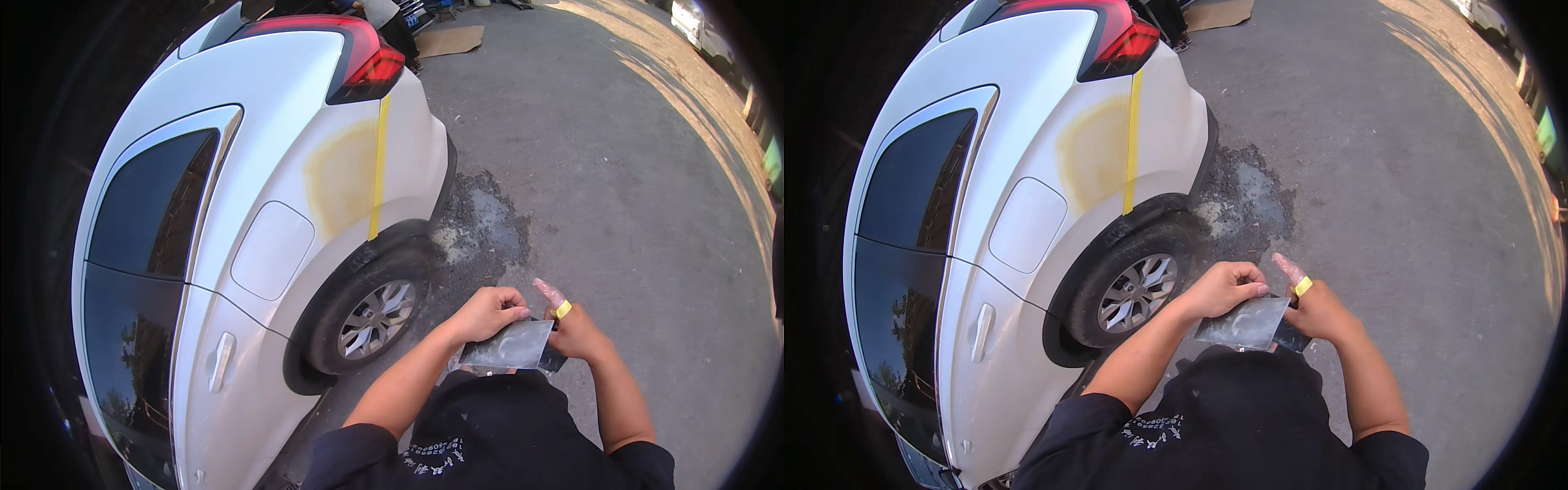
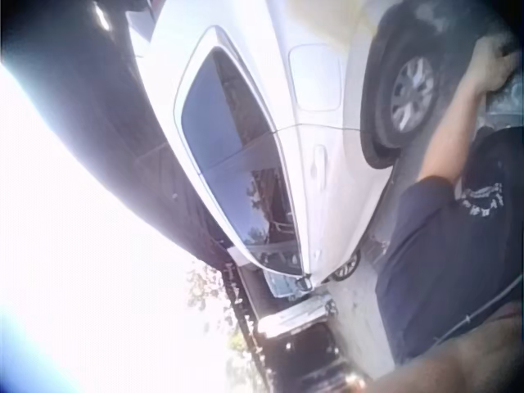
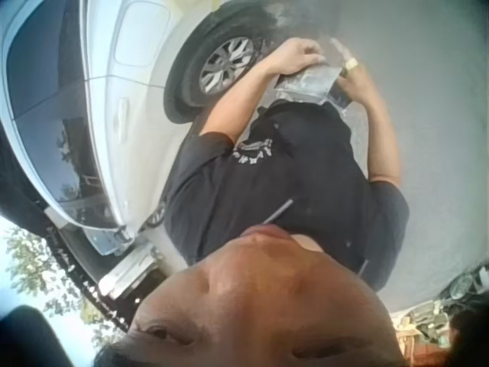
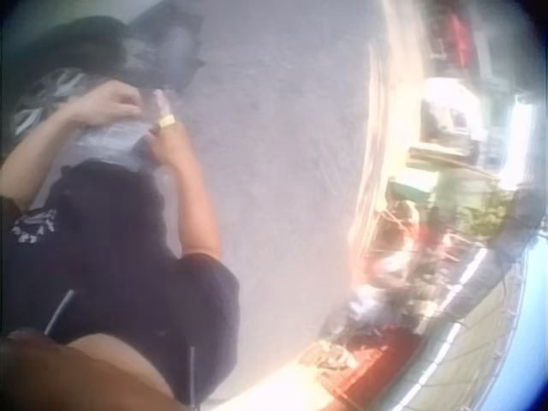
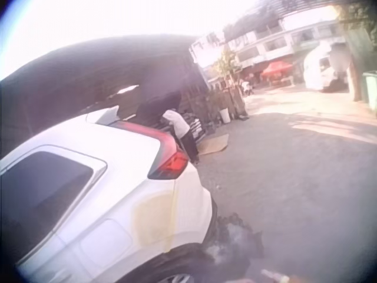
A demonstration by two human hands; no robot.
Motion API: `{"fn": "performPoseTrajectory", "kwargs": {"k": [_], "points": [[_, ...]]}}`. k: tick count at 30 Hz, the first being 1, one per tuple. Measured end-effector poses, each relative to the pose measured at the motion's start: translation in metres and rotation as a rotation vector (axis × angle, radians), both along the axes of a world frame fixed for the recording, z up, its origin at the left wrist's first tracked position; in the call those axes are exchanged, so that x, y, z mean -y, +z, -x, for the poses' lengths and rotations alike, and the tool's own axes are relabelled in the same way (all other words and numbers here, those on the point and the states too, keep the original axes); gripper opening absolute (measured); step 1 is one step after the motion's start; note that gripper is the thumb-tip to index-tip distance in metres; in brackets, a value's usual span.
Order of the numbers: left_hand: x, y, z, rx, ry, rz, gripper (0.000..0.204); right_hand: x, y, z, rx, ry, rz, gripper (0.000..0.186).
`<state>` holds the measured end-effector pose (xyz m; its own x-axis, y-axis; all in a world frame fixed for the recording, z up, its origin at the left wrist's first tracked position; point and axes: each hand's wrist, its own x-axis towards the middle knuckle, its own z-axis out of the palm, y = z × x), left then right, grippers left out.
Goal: The person applies a beige body filler to a taped-off section on the rear quarter panel of a white car using a metal spreader. They repeatedly smooth the filler, scrape excess material onto the spreader, and adjust the yellow masking tape to refine the edges.
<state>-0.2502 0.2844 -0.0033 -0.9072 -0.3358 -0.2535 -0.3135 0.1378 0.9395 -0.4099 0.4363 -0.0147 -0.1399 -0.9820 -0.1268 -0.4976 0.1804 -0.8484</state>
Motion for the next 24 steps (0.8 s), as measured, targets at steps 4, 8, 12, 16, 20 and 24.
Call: {"fn": "performPoseTrajectory", "kwargs": {"k": [4,8,12,16,20,24], "points": [[0.002,-0.005,-0.005,0.044,0.085,-0.139,0.014,0.001,0.002,0.001,0.012,0.027,0.013,0.087],[-0.001,-0.011,-0.009,0.064,0.188,-0.262,0.013,0.002,0.000,0.004,0.039,0.032,0.021,0.085],[-0.005,-0.011,-0.010,0.078,0.262,-0.268,0.014,0.005,0.000,0.006,0.036,0.037,0.005,0.083],[-0.006,-0.016,-0.012,0.085,0.249,-0.235,0.017,0.007,-0.002,0.009,0.031,0.054,0.004,0.082],[-0.005,-0.022,-0.014,0.093,0.186,-0.166,0.018,0.008,-0.004,0.013,0.064,0.015,0.021,0.080],[-0.003,-0.027,-0.015,0.107,0.098,-0.166,0.018,0.008,-0.002,0.020,0.123,-0.058,0.015,0.078]]}}
